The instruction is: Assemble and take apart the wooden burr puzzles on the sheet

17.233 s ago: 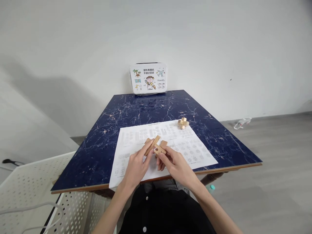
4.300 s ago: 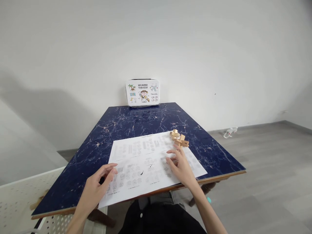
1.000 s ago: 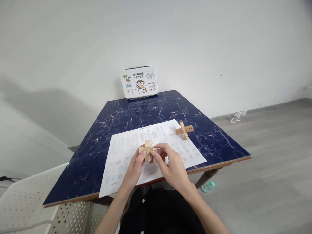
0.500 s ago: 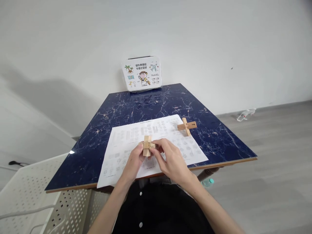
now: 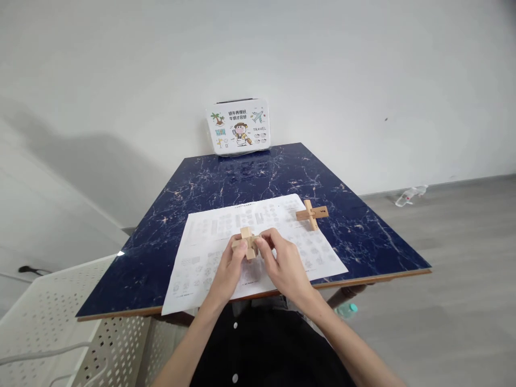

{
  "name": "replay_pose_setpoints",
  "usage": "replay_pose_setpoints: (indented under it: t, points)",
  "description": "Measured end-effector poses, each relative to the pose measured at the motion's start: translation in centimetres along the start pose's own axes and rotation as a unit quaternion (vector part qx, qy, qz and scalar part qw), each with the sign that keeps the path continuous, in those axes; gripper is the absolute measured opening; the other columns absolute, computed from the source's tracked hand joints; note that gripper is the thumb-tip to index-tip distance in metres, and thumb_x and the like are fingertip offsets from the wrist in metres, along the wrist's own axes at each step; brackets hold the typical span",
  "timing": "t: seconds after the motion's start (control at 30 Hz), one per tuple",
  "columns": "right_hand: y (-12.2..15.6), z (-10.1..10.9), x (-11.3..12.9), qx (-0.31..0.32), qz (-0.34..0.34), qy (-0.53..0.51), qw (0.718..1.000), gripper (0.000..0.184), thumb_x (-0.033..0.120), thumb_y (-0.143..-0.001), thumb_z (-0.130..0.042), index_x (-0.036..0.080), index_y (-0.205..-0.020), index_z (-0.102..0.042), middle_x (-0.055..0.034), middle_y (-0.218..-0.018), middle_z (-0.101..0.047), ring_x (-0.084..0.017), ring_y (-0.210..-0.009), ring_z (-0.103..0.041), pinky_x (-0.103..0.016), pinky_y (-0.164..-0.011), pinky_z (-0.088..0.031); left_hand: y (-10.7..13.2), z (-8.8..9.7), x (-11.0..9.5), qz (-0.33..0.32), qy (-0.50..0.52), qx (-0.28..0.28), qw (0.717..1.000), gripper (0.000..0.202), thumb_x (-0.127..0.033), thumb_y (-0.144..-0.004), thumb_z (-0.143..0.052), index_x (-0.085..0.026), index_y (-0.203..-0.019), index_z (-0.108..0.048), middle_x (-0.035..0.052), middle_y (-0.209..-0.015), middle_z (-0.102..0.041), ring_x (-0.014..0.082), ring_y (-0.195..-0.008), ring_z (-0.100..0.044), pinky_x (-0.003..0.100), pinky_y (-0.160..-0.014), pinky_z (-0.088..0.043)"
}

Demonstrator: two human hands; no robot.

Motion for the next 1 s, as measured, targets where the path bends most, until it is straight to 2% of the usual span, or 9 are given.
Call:
replay_pose_setpoints:
  t: [0.13, 0.33, 0.53, 0.73, 0.8, 0.83, 0.87, 0.97, 1.0]
  points:
    - [0.0, 0.3, 0.0, -0.017, -0.056, -0.024, 0.998, 0.035, 0.048, -0.106, -0.047, 0.023, -0.082, -0.052, 0.002, -0.07, -0.062, -0.016, -0.062, -0.055, -0.028, -0.061, -0.038, 0.3, -0.4, -0.1, -0.046, -0.046, 0.04, 0.997, 0.04, -0.055, -0.102, -0.055, -0.021, -0.121, -0.065, 0.0074, -0.11, -0.071, 0.025, -0.1, -0.065, 0.037, -0.093, -0.049]
    - [-0.2, 0.8, 0.6, -0.006, -0.073, -0.014, 0.997, 0.045, 0.052, -0.104, -0.047, 0.024, -0.069, -0.042, 0.0057, -0.058, -0.046, -0.013, -0.054, -0.042, -0.028, -0.056, -0.031, 0.5, -0.2, 0.0, -0.05, -0.045, 0.056, 0.996, 0.045, -0.056, -0.1, -0.059, -0.022, -0.13, -0.062, 0.0086, -0.117, -0.07, 0.0278, -0.112, -0.064, 0.041, -0.102, -0.049]
    - [0.3, 1.0, 1.9, 0.018, -0.02, -0.013, 1.0, 0.037, 0.047, -0.106, -0.047, 0.023, -0.078, -0.049, 0.0031, -0.067, -0.057, -0.014, -0.06, -0.05, -0.027, -0.06, -0.037, 0.7, 0.2, -0.5, -0.049, -0.023, 0.071, 0.996, 0.045, -0.056, -0.1, -0.059, -0.02, -0.126, -0.066, 0.0082, -0.113, -0.07, 0.0253, -0.101, -0.063, 0.036, -0.094, -0.049]
    - [0.6, 0.9, 2.8, 0.037, 0.03, -0.021, 0.999, 0.031, 0.042, -0.109, -0.045, 0.023, -0.086, -0.055, 0.0011, -0.073, -0.065, -0.016, -0.063, -0.058, -0.029, -0.063, -0.044, 0.9, 0.0, -0.8, -0.017, 0.08, 0.092, 0.992, 0.047, -0.057, -0.095, -0.066, -0.019, -0.122, -0.072, 0.0096, -0.106, -0.07, 0.0242, -0.092, -0.06, 0.034, -0.085, -0.05]
    - [0.5, 1.0, 2.8, 0.031, 0.053, -0.025, 0.998, 0.025, 0.042, -0.108, -0.047, 0.023, -0.095, -0.058, -0.0012, -0.081, -0.068, -0.018, -0.071, -0.063, -0.032, -0.07, -0.05, 0.9, 0.1, -1.0, 0.005, 0.133, 0.083, 0.988, 0.049, -0.06, -0.094, -0.066, -0.018, -0.116, -0.073, 0.0091, -0.098, -0.069, 0.0227, -0.085, -0.059, 0.034, -0.081, -0.05]
    - [0.4, 1.1, 2.8, 0.022, 0.071, -0.017, 0.997, 0.021, 0.043, -0.105, -0.053, 0.023, -0.103, -0.059, -0.0037, -0.09, -0.07, -0.02, -0.081, -0.066, -0.035, -0.076, -0.054, 0.9, 0.1, -1.1, 0.015, 0.158, 0.075, 0.984, 0.05, -0.062, -0.093, -0.065, -0.017, -0.114, -0.074, 0.0089, -0.095, -0.069, 0.022, -0.082, -0.059, 0.034, -0.079, -0.05]
    - [0.3, 1.3, 2.8, 0.012, 0.091, -0.004, 0.996, 0.026, 0.045, -0.101, -0.062, 0.023, -0.115, -0.059, -0.0073, -0.104, -0.07, -0.024, -0.095, -0.068, -0.039, -0.084, -0.056, 1.0, 0.2, -1.3, 0.026, 0.179, 0.07, 0.981, 0.052, -0.063, -0.093, -0.064, -0.016, -0.113, -0.074, 0.0087, -0.093, -0.069, 0.0209, -0.078, -0.058, 0.033, -0.077, -0.049]
    - [-0.1, 0.7, 2.9, 0.046, 0.14, 0.033, 0.989, 0.08, 0.047, -0.085, -0.083, 0.026, -0.15, -0.041, -0.0164, -0.15, -0.05, -0.033, -0.138, -0.053, -0.051, -0.109, -0.051, 1.2, -0.1, -1.6, 0.046, 0.212, 0.086, 0.973, 0.055, -0.064, -0.092, -0.062, -0.014, -0.113, -0.073, 0.0068, -0.085, -0.066, 0.0162, -0.065, -0.052, 0.032, -0.069, -0.047]
    - [-0.3, 0.3, 2.9, 0.073, 0.148, 0.038, 0.985, 0.088, 0.046, -0.083, -0.086, 0.028, -0.154, -0.037, -0.0165, -0.156, -0.045, -0.033, -0.144, -0.048, -0.051, -0.113, -0.049, 1.2, -0.2, -1.7, 0.05, 0.213, 0.096, 0.971, 0.054, -0.063, -0.092, -0.063, -0.013, -0.11, -0.073, 0.0058, -0.082, -0.064, 0.0156, -0.063, -0.05, 0.031, -0.068, -0.046]
Point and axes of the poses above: each hand's wrist, its own y-axis away from the middle knuckle, its own z-axis out of the back of the hand, x = y × z, the point moved 6 cm from there along -y, towards the middle knuckle
